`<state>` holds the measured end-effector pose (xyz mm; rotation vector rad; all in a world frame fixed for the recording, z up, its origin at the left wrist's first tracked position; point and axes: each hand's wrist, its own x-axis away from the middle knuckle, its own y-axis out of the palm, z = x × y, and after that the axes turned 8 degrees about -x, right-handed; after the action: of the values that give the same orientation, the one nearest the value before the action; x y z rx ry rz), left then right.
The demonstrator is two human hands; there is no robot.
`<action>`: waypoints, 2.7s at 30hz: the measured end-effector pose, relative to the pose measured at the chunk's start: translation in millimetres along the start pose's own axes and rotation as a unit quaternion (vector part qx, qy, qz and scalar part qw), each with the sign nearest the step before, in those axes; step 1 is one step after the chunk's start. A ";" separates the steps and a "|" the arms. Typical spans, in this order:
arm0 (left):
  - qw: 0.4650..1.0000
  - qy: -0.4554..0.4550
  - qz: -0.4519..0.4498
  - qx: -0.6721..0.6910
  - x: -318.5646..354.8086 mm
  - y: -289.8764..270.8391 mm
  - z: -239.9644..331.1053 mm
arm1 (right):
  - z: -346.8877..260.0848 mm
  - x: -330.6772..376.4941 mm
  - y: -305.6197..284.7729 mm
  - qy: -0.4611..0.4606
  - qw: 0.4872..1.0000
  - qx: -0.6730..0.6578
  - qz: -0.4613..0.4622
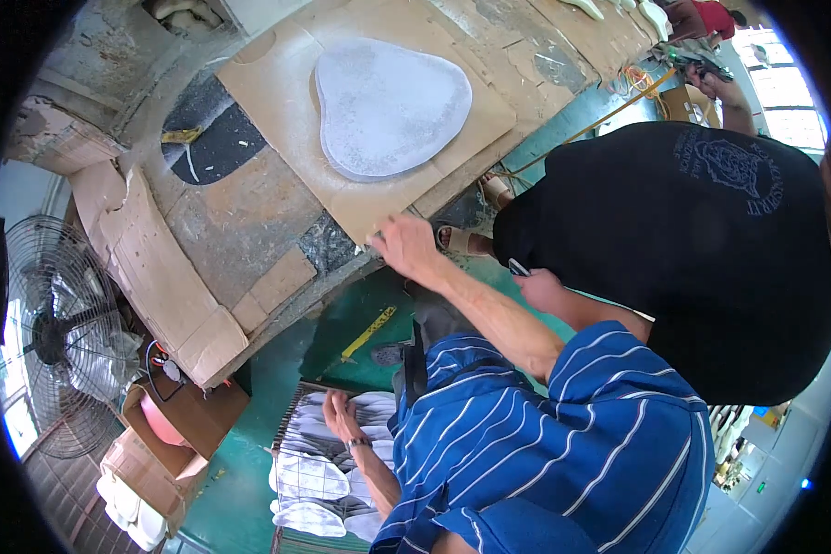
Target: Picking up foam padding parts from a workbench and placing them onto a wire storage rack.
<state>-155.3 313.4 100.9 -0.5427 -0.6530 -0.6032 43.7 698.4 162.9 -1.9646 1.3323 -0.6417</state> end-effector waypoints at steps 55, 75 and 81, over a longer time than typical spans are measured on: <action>0.875 0.446 -0.004 0.190 32.5 257.4 443.7 | -300.0 -209.0 -155.2 -0.313 0.943 0.033 -0.110; 0.765 0.132 0.501 0.382 259.5 -149.7 -60.1 | -480.9 437.4 183.9 -0.686 0.545 0.161 -0.455; 0.687 0.020 0.622 0.375 377.8 -177.5 -181.2 | -484.8 599.3 194.4 -0.605 0.436 0.147 -0.650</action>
<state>39.8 -52.6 288.2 -0.0857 -0.3001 0.9461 -204.6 -33.2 350.7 -1.9158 -1.2759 0.1400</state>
